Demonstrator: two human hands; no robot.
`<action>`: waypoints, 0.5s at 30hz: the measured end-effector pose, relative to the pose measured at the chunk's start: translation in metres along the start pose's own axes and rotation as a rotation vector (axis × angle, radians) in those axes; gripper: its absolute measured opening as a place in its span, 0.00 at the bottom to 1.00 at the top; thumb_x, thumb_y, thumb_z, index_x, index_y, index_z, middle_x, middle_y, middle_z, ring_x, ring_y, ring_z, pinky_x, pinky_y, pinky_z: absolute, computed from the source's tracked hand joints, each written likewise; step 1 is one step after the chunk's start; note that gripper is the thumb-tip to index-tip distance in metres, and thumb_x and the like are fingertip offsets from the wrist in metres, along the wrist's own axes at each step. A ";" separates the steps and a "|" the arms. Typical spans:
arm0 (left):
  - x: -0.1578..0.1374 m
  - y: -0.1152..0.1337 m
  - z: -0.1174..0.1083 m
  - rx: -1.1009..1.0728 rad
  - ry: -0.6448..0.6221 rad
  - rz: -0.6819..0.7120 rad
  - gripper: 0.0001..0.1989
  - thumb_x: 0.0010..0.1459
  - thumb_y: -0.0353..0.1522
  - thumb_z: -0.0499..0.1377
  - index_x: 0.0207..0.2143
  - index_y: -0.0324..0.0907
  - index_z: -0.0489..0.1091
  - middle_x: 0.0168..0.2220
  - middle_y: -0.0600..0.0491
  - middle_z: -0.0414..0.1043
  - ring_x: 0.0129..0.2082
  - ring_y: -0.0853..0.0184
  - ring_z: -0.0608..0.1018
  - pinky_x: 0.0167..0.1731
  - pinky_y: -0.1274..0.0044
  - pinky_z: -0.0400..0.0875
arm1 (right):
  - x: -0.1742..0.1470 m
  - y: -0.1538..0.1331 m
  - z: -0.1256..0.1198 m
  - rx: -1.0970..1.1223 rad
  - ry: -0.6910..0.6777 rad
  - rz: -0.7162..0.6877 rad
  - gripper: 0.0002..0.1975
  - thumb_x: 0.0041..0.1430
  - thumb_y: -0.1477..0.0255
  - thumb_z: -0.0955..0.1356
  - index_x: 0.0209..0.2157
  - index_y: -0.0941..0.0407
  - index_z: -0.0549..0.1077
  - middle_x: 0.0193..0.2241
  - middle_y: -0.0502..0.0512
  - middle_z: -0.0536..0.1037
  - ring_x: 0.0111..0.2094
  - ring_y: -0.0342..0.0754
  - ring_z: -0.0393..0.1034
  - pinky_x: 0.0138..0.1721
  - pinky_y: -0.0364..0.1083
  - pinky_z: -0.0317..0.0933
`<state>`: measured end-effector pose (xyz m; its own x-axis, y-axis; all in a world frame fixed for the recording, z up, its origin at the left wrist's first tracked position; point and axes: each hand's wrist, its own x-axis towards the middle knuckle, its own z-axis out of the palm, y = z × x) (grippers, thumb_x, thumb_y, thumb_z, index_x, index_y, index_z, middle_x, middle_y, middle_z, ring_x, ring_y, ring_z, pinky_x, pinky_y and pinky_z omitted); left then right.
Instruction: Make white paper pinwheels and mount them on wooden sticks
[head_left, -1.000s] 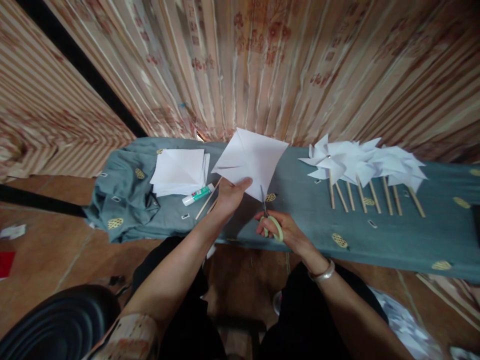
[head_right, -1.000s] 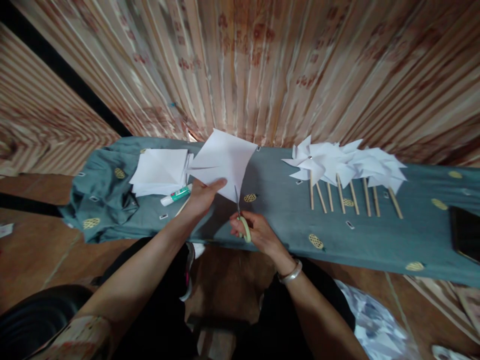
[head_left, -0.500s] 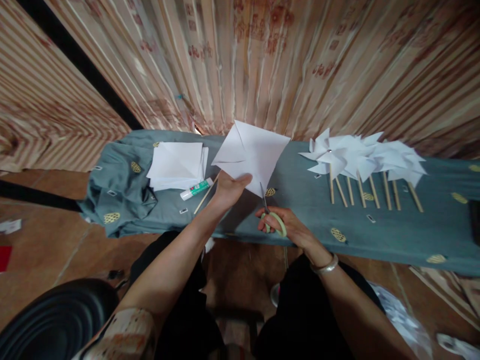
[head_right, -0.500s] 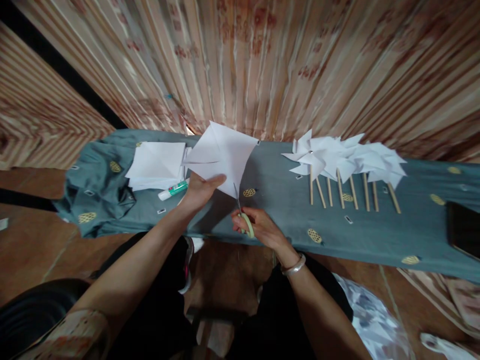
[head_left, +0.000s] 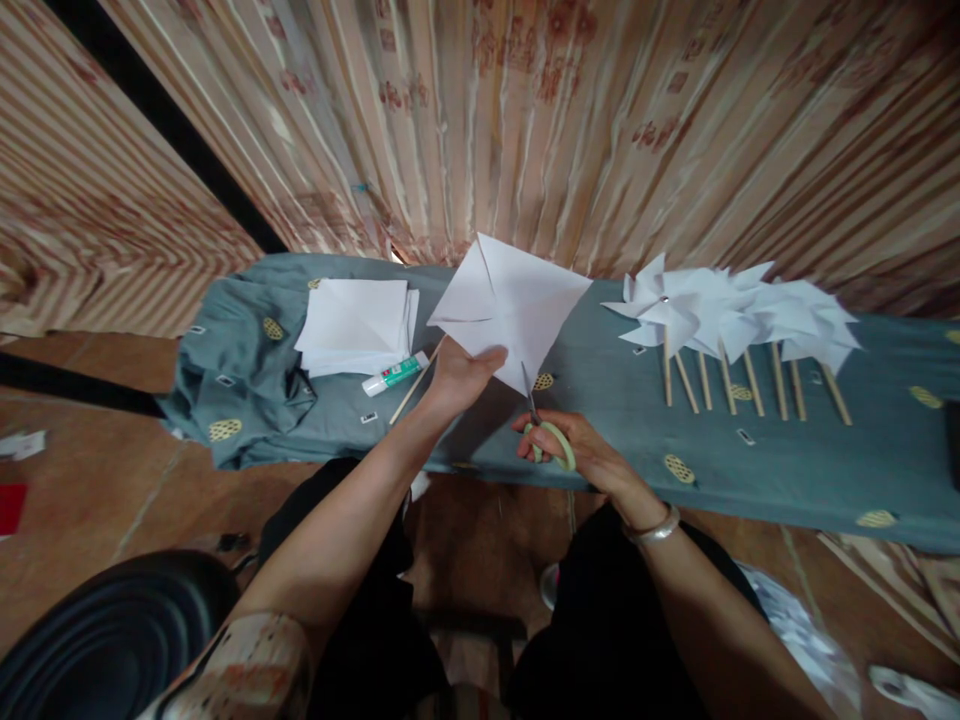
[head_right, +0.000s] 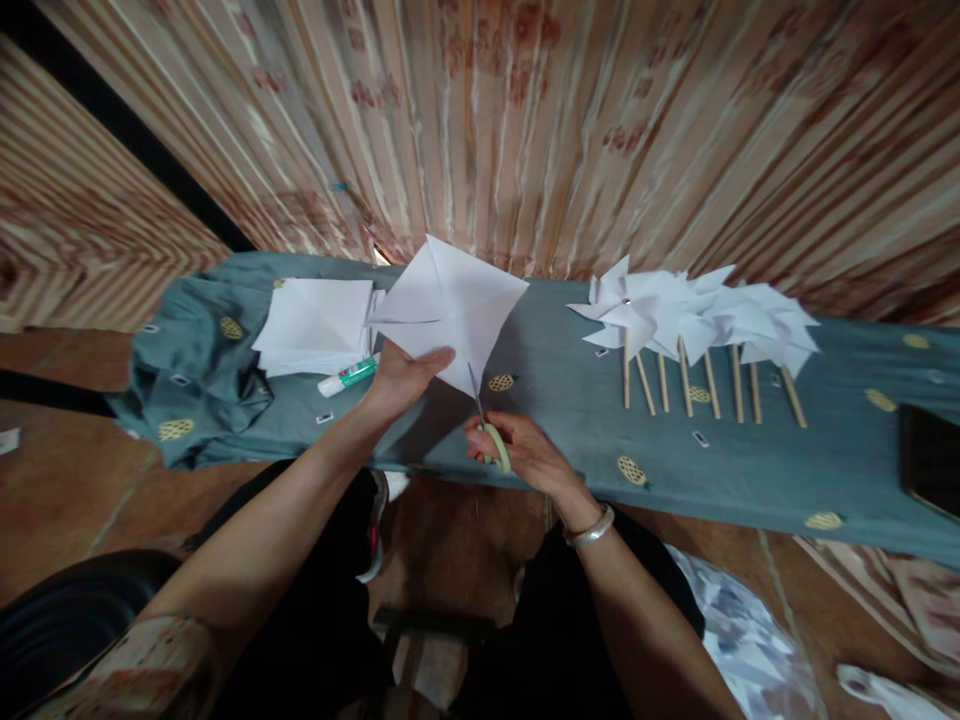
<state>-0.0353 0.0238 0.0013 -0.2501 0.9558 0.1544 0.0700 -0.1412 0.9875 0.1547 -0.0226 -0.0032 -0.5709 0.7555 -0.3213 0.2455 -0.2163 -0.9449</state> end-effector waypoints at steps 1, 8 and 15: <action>0.000 0.000 0.000 -0.012 0.001 -0.008 0.09 0.44 0.29 0.65 0.31 0.39 0.73 0.36 0.48 0.78 0.37 0.63 0.78 0.41 0.73 0.73 | 0.000 0.000 0.000 0.003 -0.001 0.002 0.31 0.49 0.43 0.68 0.38 0.57 0.75 0.26 0.55 0.78 0.28 0.46 0.71 0.29 0.44 0.63; 0.001 -0.002 0.001 -0.040 0.001 -0.007 0.14 0.42 0.28 0.66 0.35 0.39 0.72 0.38 0.49 0.77 0.38 0.62 0.78 0.44 0.70 0.73 | -0.001 0.000 0.000 0.021 0.007 0.024 0.30 0.47 0.44 0.70 0.36 0.58 0.75 0.27 0.54 0.78 0.28 0.45 0.70 0.29 0.43 0.62; 0.000 -0.004 0.001 -0.044 0.015 -0.018 0.15 0.42 0.29 0.67 0.36 0.40 0.73 0.40 0.47 0.77 0.39 0.61 0.78 0.45 0.68 0.74 | -0.001 0.001 0.000 0.014 0.003 0.018 0.28 0.48 0.46 0.71 0.37 0.57 0.75 0.27 0.53 0.77 0.28 0.44 0.69 0.30 0.43 0.62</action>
<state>-0.0350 0.0251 -0.0026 -0.2651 0.9545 0.1364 0.0231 -0.1351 0.9906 0.1555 -0.0237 -0.0043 -0.5643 0.7532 -0.3379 0.2443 -0.2386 -0.9399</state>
